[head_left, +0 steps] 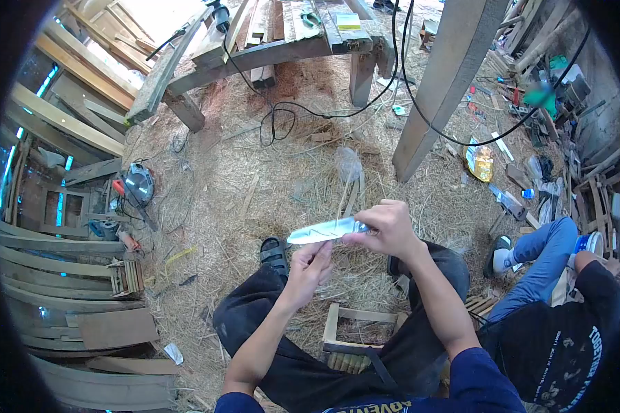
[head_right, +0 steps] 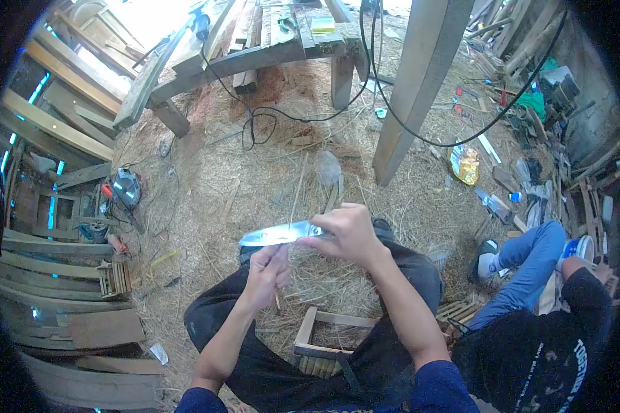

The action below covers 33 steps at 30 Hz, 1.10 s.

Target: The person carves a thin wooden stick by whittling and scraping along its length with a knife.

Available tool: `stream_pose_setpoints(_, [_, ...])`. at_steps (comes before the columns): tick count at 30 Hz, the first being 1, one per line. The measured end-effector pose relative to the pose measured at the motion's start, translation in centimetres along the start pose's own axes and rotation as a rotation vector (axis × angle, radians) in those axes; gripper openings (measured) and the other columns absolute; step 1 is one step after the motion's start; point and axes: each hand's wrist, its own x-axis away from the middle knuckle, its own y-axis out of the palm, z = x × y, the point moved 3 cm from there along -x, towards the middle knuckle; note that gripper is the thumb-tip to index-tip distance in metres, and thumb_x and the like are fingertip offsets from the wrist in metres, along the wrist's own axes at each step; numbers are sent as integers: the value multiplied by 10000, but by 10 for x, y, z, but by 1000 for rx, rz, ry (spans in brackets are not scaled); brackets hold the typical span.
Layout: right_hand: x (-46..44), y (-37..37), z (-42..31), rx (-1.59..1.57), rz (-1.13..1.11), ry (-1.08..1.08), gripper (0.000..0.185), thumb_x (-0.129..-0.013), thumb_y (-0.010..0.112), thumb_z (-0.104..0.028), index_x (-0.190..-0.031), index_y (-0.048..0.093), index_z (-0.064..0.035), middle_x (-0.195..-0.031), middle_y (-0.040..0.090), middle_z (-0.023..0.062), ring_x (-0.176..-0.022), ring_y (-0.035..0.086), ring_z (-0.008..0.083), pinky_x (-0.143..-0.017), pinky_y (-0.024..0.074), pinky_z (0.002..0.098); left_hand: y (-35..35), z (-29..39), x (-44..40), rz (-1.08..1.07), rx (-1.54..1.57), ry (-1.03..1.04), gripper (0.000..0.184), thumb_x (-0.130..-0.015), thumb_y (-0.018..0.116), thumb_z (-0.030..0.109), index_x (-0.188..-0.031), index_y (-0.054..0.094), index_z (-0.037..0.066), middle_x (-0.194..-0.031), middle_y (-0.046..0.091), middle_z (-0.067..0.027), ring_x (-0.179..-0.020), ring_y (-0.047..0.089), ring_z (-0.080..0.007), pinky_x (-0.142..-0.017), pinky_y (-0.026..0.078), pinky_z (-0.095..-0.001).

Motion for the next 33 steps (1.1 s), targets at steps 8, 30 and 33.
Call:
stream_pose_setpoints(8, [10,-14,16,86,-54,17,397,-728,813,-495,-732,703,-113,-555,585,15,-502,573,193,-523,406,346,-4,-12,0,-26,3,-77,407,-1069,492,160,-1467,481,77,-674,294,91,-514,251,-17,-460,215,-209])
stream_pose_setpoints(30, [2,-8,7,110,-22,131,426,-787,773,-512,-665,635,-127,-513,559,28,-452,556,210,-510,406,341,19,7,-27,66,26,-55,238,-1068,492,203,-1254,554,68,-741,469,7,-509,335,-26,-436,251,-202])
stream_pose_setpoints(33, [-2,-3,-3,81,6,62,409,-799,756,-527,-707,672,-137,-508,571,20,-459,576,196,-520,419,329,27,2,-24,77,46,-53,183,-1064,500,198,-1150,591,65,-731,456,20,-508,329,-26,-429,245,-203])
